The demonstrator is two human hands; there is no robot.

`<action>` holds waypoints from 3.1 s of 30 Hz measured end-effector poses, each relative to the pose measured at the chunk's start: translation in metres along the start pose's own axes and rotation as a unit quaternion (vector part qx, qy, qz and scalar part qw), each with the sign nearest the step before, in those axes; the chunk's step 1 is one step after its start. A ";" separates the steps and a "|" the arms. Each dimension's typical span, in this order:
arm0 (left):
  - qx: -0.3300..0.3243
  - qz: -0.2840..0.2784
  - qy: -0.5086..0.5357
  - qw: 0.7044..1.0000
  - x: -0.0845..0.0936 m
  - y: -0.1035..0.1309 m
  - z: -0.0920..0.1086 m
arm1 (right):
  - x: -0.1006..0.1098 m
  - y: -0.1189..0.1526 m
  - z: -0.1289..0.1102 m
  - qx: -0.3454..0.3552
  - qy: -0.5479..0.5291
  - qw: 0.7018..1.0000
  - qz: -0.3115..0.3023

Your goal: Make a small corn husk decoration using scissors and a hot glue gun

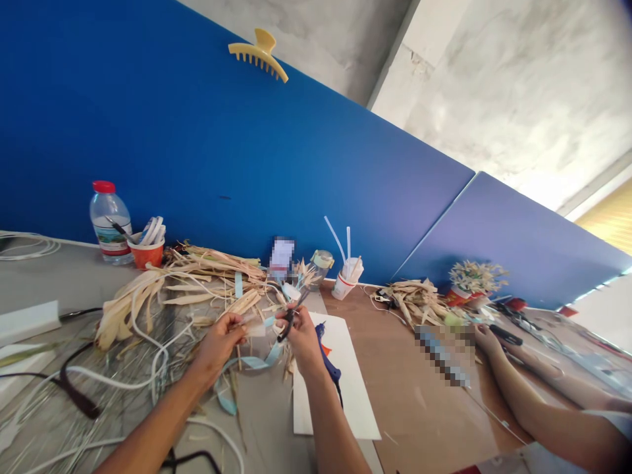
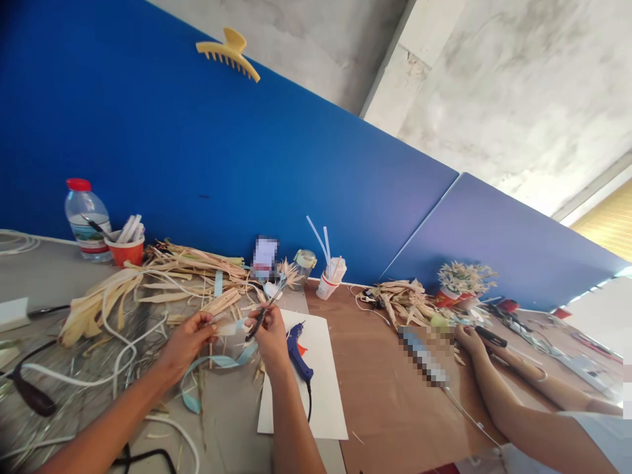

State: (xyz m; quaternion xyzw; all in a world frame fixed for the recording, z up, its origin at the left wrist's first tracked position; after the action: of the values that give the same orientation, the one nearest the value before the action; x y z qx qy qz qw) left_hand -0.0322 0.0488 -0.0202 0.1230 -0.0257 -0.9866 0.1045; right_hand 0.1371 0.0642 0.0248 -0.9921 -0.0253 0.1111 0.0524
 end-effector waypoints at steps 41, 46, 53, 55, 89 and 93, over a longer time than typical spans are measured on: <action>-0.025 -0.198 -0.163 0.966 -0.028 0.031 0.016 | -0.002 0.012 0.026 0.090 0.351 0.923 0.133; -0.079 -0.195 -0.182 0.960 -0.031 0.030 0.011 | -0.006 0.014 0.020 0.097 0.408 0.897 0.141; -0.060 -0.184 -0.194 0.962 -0.026 0.029 0.014 | 0.019 -0.003 0.025 0.066 0.273 0.943 0.180; -0.029 -0.201 -0.191 0.960 -0.024 0.027 0.012 | 0.028 -0.006 0.026 0.063 0.225 0.950 0.206; 0.012 -0.298 -0.095 0.950 -0.034 0.037 0.013 | 0.000 0.017 0.016 0.178 0.186 0.955 0.145; 0.049 -0.294 -0.077 0.951 -0.031 0.034 0.002 | 0.008 0.013 0.016 0.166 0.204 0.950 0.167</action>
State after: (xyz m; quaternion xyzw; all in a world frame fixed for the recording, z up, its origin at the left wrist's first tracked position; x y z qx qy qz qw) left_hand 0.0030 0.0226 -0.0085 0.0536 -0.0446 -0.9776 -0.1985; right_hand 0.1419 0.0534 0.0061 -0.9609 0.1710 -0.0842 0.2006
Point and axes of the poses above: each hand's wrist, its own y-axis away from the middle knuckle, its own x-axis out of the back of the hand, z = x × y, the point moved 3 cm from there along -y, towards the middle knuckle, and after that the axes turned 3 degrees about -y, right-handed, at the moved point
